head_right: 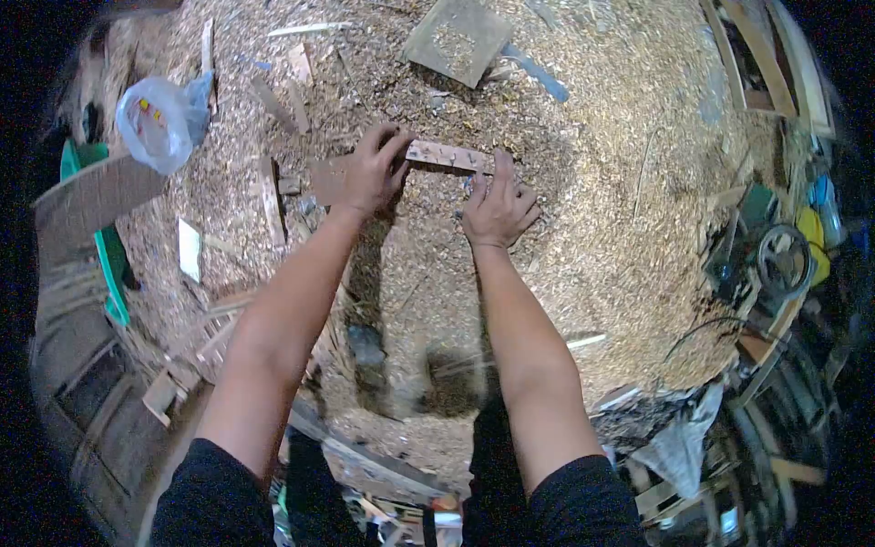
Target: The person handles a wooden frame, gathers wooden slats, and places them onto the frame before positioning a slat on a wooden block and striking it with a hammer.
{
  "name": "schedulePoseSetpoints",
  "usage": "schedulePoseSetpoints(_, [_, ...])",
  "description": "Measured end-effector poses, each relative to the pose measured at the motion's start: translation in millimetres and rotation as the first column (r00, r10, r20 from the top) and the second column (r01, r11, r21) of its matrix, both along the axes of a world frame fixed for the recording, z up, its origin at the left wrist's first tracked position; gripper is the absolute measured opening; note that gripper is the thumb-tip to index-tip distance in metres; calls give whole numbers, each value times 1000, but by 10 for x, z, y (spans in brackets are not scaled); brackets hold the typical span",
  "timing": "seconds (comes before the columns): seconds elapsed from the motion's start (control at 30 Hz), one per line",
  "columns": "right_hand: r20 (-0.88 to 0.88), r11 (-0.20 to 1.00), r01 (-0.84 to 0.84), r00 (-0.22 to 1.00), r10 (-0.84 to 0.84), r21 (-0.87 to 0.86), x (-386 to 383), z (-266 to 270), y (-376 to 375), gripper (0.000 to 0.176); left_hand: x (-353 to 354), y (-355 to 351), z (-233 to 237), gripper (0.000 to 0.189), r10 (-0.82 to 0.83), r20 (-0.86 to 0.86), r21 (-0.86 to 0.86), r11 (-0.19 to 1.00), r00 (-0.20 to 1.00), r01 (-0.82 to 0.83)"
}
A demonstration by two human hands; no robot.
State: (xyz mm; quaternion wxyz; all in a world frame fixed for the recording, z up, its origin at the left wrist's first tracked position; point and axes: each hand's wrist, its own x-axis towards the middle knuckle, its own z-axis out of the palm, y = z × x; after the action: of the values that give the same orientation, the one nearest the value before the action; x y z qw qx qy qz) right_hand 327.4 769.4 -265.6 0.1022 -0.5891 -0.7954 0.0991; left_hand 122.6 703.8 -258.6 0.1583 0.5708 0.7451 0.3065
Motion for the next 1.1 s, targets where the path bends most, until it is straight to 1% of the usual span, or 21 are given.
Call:
schedulePoseSetpoints(0.03, [7,999,18,1000,-17,-37,19,33,-13,53,37,-27,9,53,26,-3,-11,1000,1000,-26])
schedulePoseSetpoints(0.1, [4,999,-31,1000,31,-18,21,-10,17,54,40,29,50,55,22,-90,0,1000,996,-23])
schedulePoseSetpoints(0.17, [67,1000,1,998,1,-25,35,-35,-23,56,59,28,89,56,39,-73,-29,999,997,-41])
schedulePoseSetpoints(0.23, [72,998,0,997,5,-60,28,-22,-16,57,67,27,66,57,35,-97,-47,998,995,-40])
schedulePoseSetpoints(0.37, [117,997,-6,993,15,-81,8,-17,-25,57,61,27,44,56,38,-102,-24,999,994,-40])
schedulePoseSetpoints(0.43, [105,999,-7,994,11,-43,11,-19,-23,58,87,0,61,54,42,-111,-32,998,993,-45])
schedulePoseSetpoints(0.57, [108,989,12,994,4,-147,7,-5,-5,57,10,22,65,50,46,-90,-21,999,995,-48])
schedulePoseSetpoints(0.6, [91,994,-27,995,37,-106,32,6,8,54,18,-2,49,49,37,-85,-28,999,996,-40])
schedulePoseSetpoints(0.63, [99,996,-16,995,25,-88,66,64,72,54,8,46,59,48,20,-85,-18,1000,996,-22])
schedulePoseSetpoints(0.67, [47,966,-12,999,25,-257,64,133,141,53,-4,49,96,46,17,-55,-62,998,998,-20])
schedulePoseSetpoints(0.7, [12,901,-14,1000,22,-434,121,251,132,53,18,-25,170,46,31,-40,-69,997,999,-34])
schedulePoseSetpoints(0.73, [-4,941,-120,992,125,-318,150,295,211,49,-13,36,258,45,20,-44,-137,990,999,-26])
schedulePoseSetpoints(0.77, [10,942,-127,991,137,-311,256,385,333,49,-14,64,358,44,7,-41,-213,977,999,-15])
schedulePoseSetpoints(0.8, [-147,913,-252,965,215,-319,303,561,446,47,15,86,519,43,46,-44,-278,959,998,-57])
schedulePoseSetpoints(0.83, [-307,875,-375,909,282,-308,301,716,561,45,3,91,673,43,55,-39,-275,959,998,-64])
schedulePoseSetpoints(0.9, [-318,877,-392,899,301,-279,183,997,764,43,-10,94,930,40,91,-84,-135,986,992,-102])
schedulePoseSetpoints(0.93, [-319,849,-403,900,298,-342,124,1147,878,43,-31,69,1024,47,105,19,-165,981,994,-100])
schedulePoseSetpoints(0.97, [-317,816,-409,902,294,-408,79,1285,986,44,-61,40,1101,47,115,33,-160,981,993,-108])
schedulePoseSetpoints(1.03, [-298,801,-389,914,275,-455,-167,1573,1123,46,-152,9,1348,50,193,315,-295,951,929,-98])
schedulePoseSetpoints(1.07, [-308,760,-413,906,289,-502,-284,1700,1180,47,-219,-11,1537,46,178,268,-329,941,947,-84])
schedulePoseSetpoints(1.1, [-320,715,-436,898,302,-546,-371,1761,1229,48,-275,-17,1605,46,185,273,-326,941,944,-89])
